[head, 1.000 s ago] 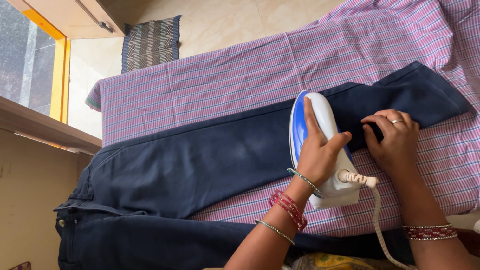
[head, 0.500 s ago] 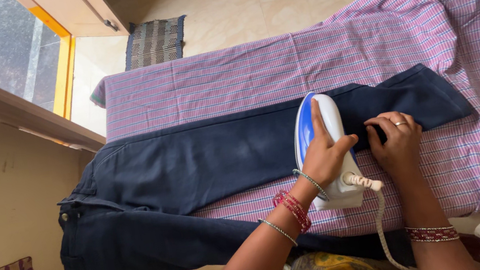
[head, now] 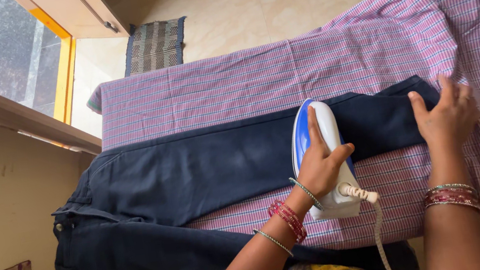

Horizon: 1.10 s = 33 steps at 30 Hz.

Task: The person irons a pair of dark trousers on a bed using a blue and white iron, smoothing the fabric with one hand while moving the iron across the legs and pockets.

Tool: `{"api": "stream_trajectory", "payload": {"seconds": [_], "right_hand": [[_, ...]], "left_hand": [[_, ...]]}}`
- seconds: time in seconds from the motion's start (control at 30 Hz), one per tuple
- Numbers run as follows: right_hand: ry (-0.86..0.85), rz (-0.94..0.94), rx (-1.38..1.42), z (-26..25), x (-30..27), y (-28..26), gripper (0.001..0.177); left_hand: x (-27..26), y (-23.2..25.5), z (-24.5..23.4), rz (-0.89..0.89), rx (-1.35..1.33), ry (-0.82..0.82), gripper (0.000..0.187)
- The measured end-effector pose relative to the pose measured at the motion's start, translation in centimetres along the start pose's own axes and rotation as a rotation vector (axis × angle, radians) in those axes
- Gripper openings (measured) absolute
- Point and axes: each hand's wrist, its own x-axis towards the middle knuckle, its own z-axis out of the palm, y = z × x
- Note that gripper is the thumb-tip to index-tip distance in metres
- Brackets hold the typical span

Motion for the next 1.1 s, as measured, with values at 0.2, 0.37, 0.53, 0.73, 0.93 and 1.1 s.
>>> {"api": "stream_trajectory", "payload": {"seconds": [0.2,0.37,0.53,0.73,0.93,1.1], "right_hand": [[-0.075,0.017,-0.123,3.1,-0.5,2.8,0.045],[-0.040,0.077,0.039,2.9,-1.1,2.6,0.025],[0.002,0.059,0.060,2.4,-0.9,2.1,0.026],[0.024,0.036,0.054,2.5,-1.0,2.0,0.024],[0.044,0.047,0.061,3.2,-1.1,2.5,0.022],[0.134,-0.048,0.058,3.1,-1.2,2.7,0.018]], "left_hand": [[0.3,0.1,0.0,-0.036,0.025,-0.021,0.116],[0.2,0.6,-0.1,-0.061,0.009,-0.037,0.116],[0.6,0.6,0.0,-0.033,0.016,-0.020,0.117],[1.2,0.1,-0.8,-0.165,0.159,0.155,0.078],[1.1,-6.3,-7.5,0.188,0.279,0.541,0.052],[-0.3,-9.1,-14.9,0.236,1.081,0.401,0.054]]}}
